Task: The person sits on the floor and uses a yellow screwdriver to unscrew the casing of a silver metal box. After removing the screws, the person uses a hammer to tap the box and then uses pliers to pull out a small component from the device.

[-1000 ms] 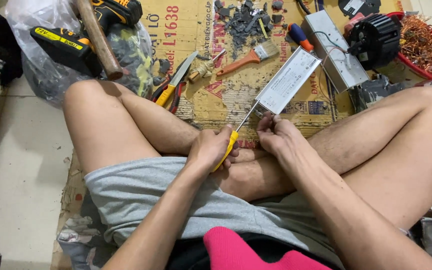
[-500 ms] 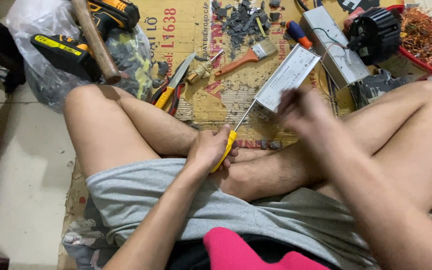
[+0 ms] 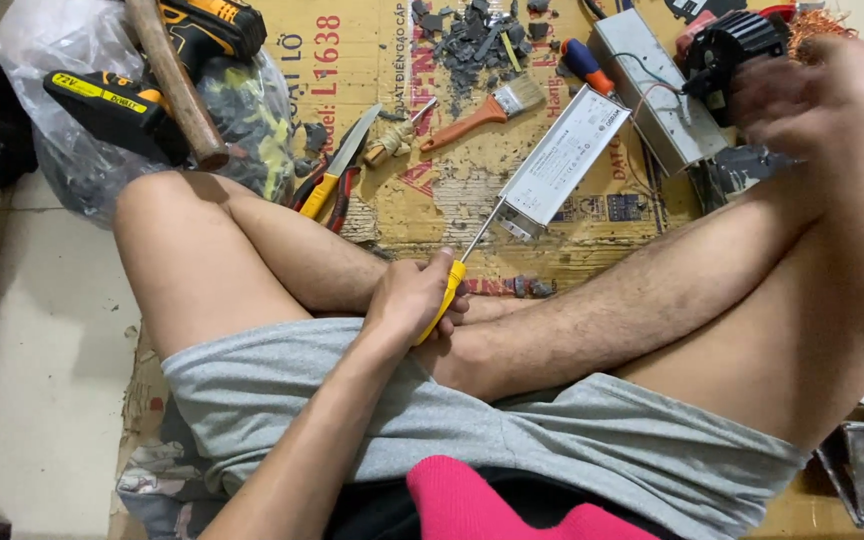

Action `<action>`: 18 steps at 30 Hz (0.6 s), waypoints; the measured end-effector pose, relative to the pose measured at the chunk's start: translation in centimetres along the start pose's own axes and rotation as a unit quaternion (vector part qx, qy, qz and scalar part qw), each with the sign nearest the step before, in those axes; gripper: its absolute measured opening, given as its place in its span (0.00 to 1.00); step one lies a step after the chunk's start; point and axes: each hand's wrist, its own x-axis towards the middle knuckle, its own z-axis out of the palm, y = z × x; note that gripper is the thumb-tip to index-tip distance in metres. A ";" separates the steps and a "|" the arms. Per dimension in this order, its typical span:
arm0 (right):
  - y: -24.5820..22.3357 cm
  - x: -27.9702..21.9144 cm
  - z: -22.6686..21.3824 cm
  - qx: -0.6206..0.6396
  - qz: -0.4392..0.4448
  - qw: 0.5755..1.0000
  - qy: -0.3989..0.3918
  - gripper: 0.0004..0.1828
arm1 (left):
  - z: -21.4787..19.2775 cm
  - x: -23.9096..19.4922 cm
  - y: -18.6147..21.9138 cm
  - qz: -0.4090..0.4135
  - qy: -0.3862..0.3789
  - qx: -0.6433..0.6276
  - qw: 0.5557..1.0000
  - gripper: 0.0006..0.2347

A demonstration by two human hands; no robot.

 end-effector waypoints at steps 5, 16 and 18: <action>16.4 -8.7 -0.2 -0.644 0.020 0.764 -0.043 0.42 | 0.1 -0.2 -0.3 0.002 0.002 0.009 1.000 0.24; 25.2 -6.7 0.5 -0.586 -0.031 0.806 0.077 0.43 | -0.6 -2.1 -0.8 0.011 0.013 -0.074 0.997 0.19; 22.2 -10.2 1.1 -0.447 0.047 0.889 -0.088 0.32 | -0.8 -2.1 -0.1 0.027 0.016 -0.077 0.997 0.19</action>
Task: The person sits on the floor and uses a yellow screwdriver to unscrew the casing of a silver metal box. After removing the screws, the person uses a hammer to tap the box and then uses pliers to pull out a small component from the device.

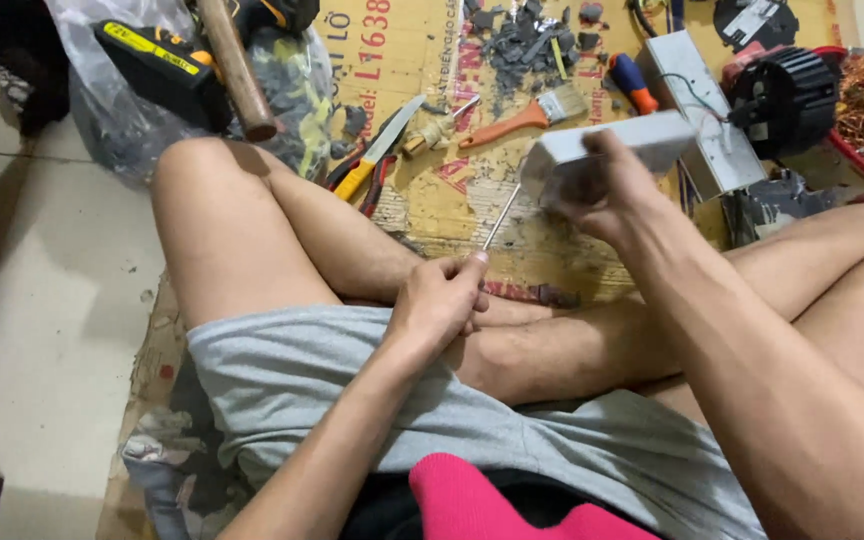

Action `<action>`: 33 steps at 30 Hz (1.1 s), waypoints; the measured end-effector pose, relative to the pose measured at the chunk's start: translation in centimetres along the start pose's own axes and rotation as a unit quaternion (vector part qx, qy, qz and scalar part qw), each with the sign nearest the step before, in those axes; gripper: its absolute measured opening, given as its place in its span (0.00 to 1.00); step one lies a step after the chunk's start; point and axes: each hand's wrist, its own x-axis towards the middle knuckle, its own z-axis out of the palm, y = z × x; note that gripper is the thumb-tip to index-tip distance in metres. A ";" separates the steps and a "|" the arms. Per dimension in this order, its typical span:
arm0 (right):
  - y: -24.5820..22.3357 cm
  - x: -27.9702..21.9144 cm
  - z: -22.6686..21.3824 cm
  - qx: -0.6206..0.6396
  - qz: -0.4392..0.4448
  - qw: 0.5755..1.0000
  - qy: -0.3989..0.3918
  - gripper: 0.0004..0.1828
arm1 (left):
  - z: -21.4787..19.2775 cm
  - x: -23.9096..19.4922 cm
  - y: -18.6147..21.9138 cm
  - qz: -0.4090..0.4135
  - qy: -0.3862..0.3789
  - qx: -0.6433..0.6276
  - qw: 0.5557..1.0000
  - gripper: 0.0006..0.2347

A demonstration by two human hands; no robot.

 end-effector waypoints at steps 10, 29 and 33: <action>-0.7 -1.9 -6.1 -0.601 -0.168 0.778 0.069 0.35 | 0.6 0.1 -0.3 0.008 0.004 0.052 0.999 0.18; 1.4 8.0 -9.6 -0.861 -0.402 0.268 -0.161 0.42 | -4.1 -2.7 1.9 0.147 -0.013 0.227 0.963 0.19; -0.9 -3.0 -4.8 -0.821 -0.406 0.356 -0.184 0.47 | -4.0 -2.9 1.9 0.161 -0.010 0.256 0.953 0.19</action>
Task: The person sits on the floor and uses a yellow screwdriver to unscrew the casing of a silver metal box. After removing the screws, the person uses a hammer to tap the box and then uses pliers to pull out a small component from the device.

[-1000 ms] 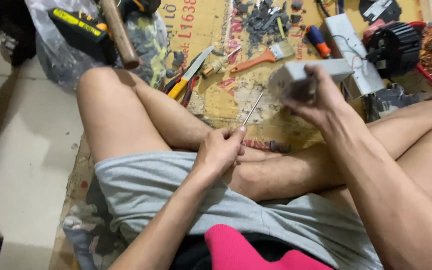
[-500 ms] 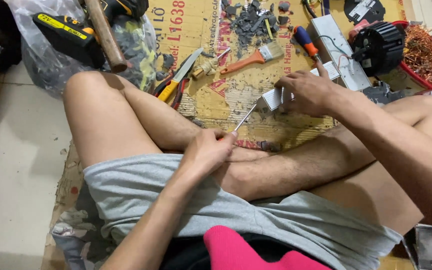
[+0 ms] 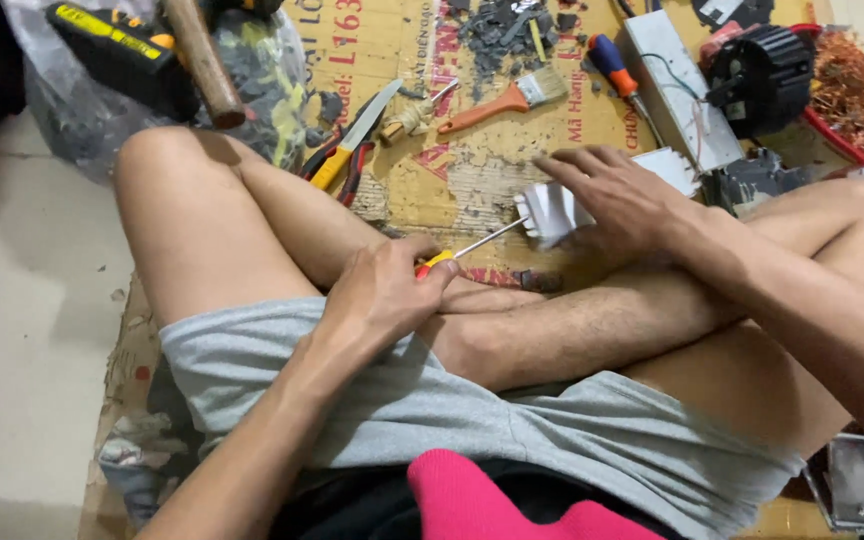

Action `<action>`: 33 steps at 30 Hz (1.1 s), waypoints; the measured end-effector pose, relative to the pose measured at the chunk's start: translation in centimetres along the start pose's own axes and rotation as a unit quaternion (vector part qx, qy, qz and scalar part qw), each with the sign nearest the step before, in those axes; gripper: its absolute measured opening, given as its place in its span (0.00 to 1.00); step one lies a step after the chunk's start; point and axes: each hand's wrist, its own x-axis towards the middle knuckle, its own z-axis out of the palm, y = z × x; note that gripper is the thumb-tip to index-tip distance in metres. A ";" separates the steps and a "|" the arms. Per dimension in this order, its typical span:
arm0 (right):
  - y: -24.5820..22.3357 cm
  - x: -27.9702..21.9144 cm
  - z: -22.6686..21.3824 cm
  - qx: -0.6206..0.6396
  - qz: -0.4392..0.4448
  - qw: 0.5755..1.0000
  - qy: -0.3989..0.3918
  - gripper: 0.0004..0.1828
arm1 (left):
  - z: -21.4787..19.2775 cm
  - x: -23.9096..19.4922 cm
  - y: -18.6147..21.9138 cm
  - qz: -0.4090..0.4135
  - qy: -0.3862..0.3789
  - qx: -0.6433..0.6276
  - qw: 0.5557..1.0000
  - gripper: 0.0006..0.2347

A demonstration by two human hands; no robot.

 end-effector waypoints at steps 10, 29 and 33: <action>1.9 3.9 4.0 0.068 0.080 0.993 -0.046 0.47 | -0.9 5.8 -1.8 0.051 0.050 0.143 0.987 0.16; 0.1 3.4 4.9 -0.051 -0.039 0.991 0.115 0.55 | -3.6 2.3 -4.6 0.098 0.092 -0.035 0.990 0.16; -1.0 1.5 2.2 -0.012 -0.017 0.996 0.081 0.55 | -3.5 2.7 -5.7 0.131 0.093 -0.021 0.987 0.14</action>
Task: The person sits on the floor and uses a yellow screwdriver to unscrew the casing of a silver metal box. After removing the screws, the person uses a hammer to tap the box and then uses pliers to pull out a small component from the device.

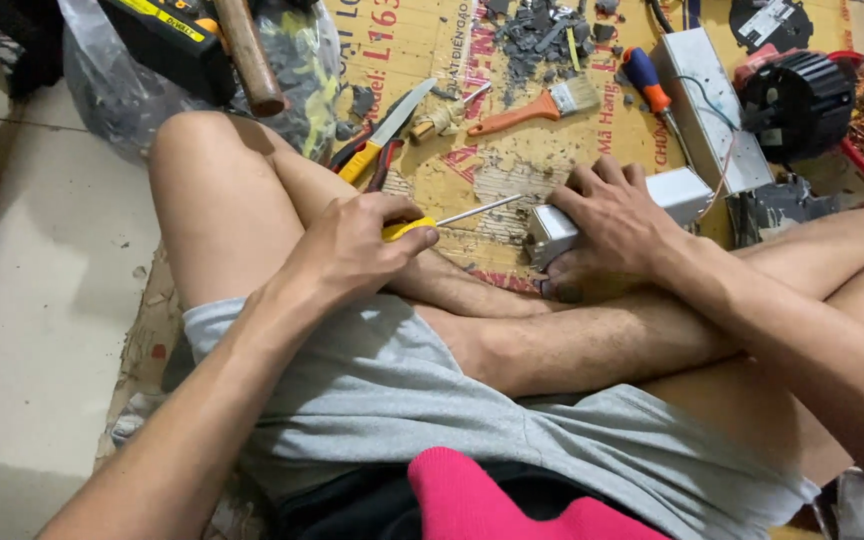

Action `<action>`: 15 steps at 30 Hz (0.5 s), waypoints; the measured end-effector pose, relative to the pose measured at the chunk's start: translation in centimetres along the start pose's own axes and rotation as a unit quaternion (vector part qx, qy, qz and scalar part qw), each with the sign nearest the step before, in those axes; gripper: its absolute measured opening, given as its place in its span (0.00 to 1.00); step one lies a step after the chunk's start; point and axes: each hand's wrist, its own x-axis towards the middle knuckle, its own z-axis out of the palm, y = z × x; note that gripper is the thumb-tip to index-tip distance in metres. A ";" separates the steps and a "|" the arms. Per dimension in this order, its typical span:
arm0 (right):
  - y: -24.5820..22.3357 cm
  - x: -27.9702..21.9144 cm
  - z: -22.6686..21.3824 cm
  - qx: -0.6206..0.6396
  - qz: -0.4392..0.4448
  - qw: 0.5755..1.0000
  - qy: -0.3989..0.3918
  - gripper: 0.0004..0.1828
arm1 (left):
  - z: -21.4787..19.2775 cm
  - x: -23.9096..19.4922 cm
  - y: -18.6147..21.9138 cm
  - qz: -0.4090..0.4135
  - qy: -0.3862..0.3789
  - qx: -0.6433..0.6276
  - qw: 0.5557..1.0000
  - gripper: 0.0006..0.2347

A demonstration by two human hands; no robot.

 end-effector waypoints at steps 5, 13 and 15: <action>1.6 -0.5 1.7 0.023 0.075 0.997 -0.001 0.42 | 0.6 2.4 0.1 0.068 -0.047 0.106 0.991 0.13; 3.3 2.1 2.7 0.041 0.147 0.988 -0.019 0.40 | 1.1 7.4 -1.3 0.104 -0.088 0.138 0.981 0.14; 3.9 1.8 3.3 0.041 0.150 0.988 -0.011 0.41 | 1.3 8.0 -1.4 0.111 -0.098 0.147 0.978 0.17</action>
